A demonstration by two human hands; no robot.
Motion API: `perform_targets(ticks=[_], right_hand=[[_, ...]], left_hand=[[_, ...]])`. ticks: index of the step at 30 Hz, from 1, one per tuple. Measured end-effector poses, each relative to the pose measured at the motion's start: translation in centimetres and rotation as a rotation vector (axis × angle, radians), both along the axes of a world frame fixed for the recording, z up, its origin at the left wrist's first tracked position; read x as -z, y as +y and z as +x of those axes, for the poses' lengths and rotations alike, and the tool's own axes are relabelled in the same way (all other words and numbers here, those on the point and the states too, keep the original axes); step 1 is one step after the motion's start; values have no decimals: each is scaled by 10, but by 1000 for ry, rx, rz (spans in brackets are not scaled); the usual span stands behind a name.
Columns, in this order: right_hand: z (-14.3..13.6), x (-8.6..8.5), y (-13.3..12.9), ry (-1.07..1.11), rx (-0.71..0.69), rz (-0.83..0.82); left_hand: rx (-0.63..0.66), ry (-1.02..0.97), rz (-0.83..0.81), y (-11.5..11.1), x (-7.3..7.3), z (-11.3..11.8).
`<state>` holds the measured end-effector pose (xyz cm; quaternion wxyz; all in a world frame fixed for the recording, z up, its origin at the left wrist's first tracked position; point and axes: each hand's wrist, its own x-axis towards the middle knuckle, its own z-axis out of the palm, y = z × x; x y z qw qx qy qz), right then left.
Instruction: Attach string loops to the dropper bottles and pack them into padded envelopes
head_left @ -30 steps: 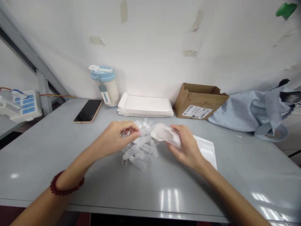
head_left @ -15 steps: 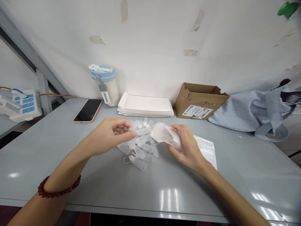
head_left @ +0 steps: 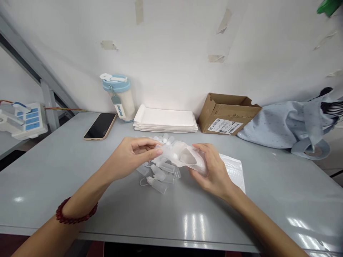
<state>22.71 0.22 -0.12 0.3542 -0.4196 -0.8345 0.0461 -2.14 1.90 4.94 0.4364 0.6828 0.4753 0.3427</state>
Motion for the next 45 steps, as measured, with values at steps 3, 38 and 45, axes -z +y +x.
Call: perform_targets(ticks=[3, 38, 45], right_hand=[[-3, 1, -2, -14, -29, -2], [-4, -4, -1, -81, -12, -96], [0, -17, -5, 72, -89, -173]], left_hand=[[62, 20, 68, -4, 8, 9], [-9, 119, 74, -6, 8, 11], [-1, 142, 96, -4, 7, 10]])
